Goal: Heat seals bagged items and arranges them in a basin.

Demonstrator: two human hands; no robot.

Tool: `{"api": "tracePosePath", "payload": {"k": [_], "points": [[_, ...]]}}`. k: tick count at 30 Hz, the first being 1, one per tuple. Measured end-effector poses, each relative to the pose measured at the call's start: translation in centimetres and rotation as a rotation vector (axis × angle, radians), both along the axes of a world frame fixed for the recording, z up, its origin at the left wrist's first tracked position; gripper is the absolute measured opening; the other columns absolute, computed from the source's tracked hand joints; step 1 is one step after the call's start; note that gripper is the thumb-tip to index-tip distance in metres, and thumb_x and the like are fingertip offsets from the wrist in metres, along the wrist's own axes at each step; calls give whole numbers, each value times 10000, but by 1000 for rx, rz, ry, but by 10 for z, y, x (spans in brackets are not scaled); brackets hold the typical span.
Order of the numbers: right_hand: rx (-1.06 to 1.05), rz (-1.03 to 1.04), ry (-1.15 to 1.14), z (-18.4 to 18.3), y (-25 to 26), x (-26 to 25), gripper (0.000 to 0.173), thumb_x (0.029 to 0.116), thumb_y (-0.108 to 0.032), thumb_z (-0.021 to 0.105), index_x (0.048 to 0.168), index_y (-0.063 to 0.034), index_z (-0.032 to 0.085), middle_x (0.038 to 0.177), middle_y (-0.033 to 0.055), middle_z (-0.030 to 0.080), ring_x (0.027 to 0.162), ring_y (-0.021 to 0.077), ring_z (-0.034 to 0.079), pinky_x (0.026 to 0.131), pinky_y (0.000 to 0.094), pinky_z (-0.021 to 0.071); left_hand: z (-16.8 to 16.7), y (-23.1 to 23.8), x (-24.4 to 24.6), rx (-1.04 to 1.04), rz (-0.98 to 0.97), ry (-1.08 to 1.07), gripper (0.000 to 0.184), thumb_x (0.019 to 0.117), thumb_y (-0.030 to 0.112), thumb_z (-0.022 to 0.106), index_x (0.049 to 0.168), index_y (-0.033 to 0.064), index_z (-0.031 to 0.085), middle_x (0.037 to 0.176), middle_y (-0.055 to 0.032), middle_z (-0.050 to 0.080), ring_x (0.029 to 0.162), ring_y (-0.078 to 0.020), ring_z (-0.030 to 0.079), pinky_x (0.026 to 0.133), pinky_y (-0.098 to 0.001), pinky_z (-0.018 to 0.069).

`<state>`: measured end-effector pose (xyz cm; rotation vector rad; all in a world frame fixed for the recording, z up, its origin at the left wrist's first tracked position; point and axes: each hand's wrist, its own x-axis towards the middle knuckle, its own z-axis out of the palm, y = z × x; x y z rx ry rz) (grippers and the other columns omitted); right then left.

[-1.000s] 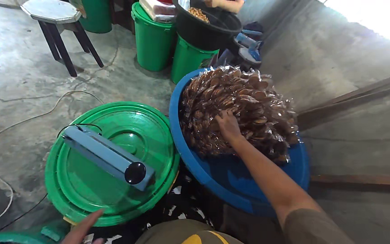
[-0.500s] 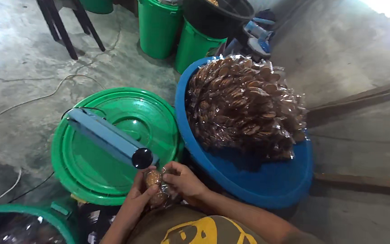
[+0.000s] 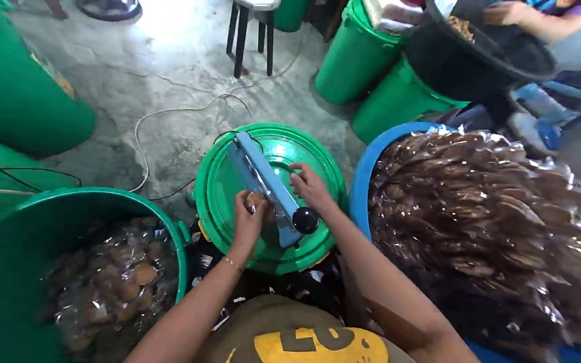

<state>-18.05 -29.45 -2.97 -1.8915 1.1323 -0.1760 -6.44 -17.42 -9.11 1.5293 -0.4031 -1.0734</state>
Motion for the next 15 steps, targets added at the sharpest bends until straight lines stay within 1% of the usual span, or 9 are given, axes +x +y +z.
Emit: {"api": "tracePosePath", "payload": {"k": [2, 3, 5, 6, 7, 8, 10, 12, 15], "points": [[22, 251, 48, 35, 10, -9, 442, 1097, -200, 444, 1495, -11, 468, 1384, 218, 586, 1226, 306, 608, 1034, 457, 491, 2, -8, 10, -6, 20, 18, 524, 1065, 187, 507, 1510, 9, 297, 1358, -287, 486, 1101, -320, 623, 881, -443, 564], [-18, 371, 153, 46, 21, -11, 496, 1094, -246, 451, 1547, -46, 424, 1513, 218, 481, 1351, 332, 522, 1102, 482, 442, 2, -11, 14, -13, 23, 7, 505, 1075, 190, 482, 1512, 15, 300, 1355, -289, 490, 1090, -323, 627, 874, -452, 563], [-111, 470, 371, 46, 40, -8, 604, 1079, -282, 480, 1618, -84, 292, 1599, 247, 366, 1430, 406, 432, 1119, 546, 407, 1, -17, 21, -13, 13, -33, 481, 1088, 201, 447, 1519, 38, 311, 1347, -276, 503, 1082, -316, 631, 882, -459, 556], [-120, 450, 427, 38, 47, -6, 657, 1060, -259, 513, 1634, -94, 239, 1605, 253, 350, 1438, 421, 416, 1114, 559, 403, 1, -18, 23, -15, 7, -51, 470, 1090, 197, 441, 1518, 43, 321, 1329, -263, 518, 1066, -300, 632, 884, -454, 551], [-153, 388, 423, 26, 54, -5, 676, 1034, -230, 534, 1635, -109, 248, 1580, 244, 394, 1415, 408, 451, 1098, 542, 431, 0, -18, 26, -17, -4, -63, 462, 1091, 190, 434, 1517, 48, 326, 1327, -247, 526, 1070, -285, 633, 897, -449, 550], [-253, 302, 348, 11, 62, -6, 642, 1007, -213, 547, 1605, -103, 341, 1517, 234, 482, 1352, 388, 527, 1047, 515, 485, -1, -16, 29, -9, -14, -87, 456, 1091, 188, 434, 1517, 57, 336, 1322, -230, 539, 1066, -269, 641, 898, -439, 553], [-532, 160, 107, -21, 74, -10, 530, 939, -194, 595, 1449, -50, 575, 1361, 228, 625, 1175, 368, 659, 877, 480, 583, -7, -8, 40, 25, -37, -159, 488, 1081, 201, 458, 1534, 71, 331, 1349, -230, 545, 1090, -280, 644, 894, -460, 558], [-639, 103, -19, -34, 75, -15, 498, 893, -186, 650, 1364, -25, 646, 1306, 225, 660, 1120, 355, 693, 828, 466, 608, -19, -6, 46, 45, -39, -169, 550, 1067, 239, 475, 1556, 77, 283, 1336, -224, 556, 1088, -266, 634, 864, -460, 556], [-655, 81, -72, -35, 72, -20, 506, 852, -176, 709, 1325, -3, 667, 1286, 244, 666, 1115, 367, 695, 842, 471, 609, -30, -12, 51, 65, 34, -7, 513, 1087, 255, 406, 1540, 76, 246, 1216, -98, 523, 939, -84, 581, 788, -295, 523]]}}
